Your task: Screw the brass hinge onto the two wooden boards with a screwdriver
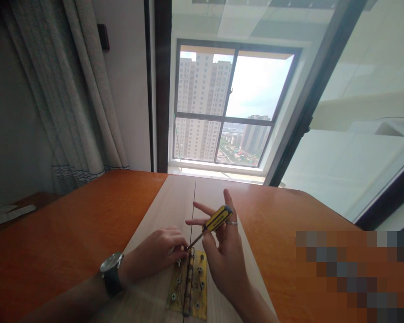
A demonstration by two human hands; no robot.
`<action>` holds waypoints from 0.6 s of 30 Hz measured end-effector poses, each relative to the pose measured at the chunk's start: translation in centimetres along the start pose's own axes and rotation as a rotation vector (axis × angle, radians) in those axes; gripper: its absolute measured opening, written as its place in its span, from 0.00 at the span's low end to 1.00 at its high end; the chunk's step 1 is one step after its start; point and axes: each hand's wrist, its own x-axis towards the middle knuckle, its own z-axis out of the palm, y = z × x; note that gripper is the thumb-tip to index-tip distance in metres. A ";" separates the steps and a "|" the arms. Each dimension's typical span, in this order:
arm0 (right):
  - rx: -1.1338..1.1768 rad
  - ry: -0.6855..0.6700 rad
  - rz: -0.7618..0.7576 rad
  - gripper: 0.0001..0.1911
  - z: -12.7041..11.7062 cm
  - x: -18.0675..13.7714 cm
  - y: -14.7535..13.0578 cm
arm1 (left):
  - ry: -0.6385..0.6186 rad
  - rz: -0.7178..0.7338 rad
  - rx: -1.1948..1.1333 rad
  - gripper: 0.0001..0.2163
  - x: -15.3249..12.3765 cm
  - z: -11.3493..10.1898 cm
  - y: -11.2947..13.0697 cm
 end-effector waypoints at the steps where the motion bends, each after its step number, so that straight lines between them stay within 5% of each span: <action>1: 0.007 0.000 0.004 0.39 0.0 0.0 0.1 | 0.000 0.001 -0.004 0.02 0.0 0.0 0.0; 12: -0.359 0.107 0.077 0.31 -0.8 0.1 1.3 | 0.003 -0.018 0.007 0.02 0.0 -0.2 0.5; 18: -0.216 0.134 0.074 0.40 -0.7 0.3 1.1 | -0.005 -0.015 -0.008 0.02 0.0 -0.2 0.3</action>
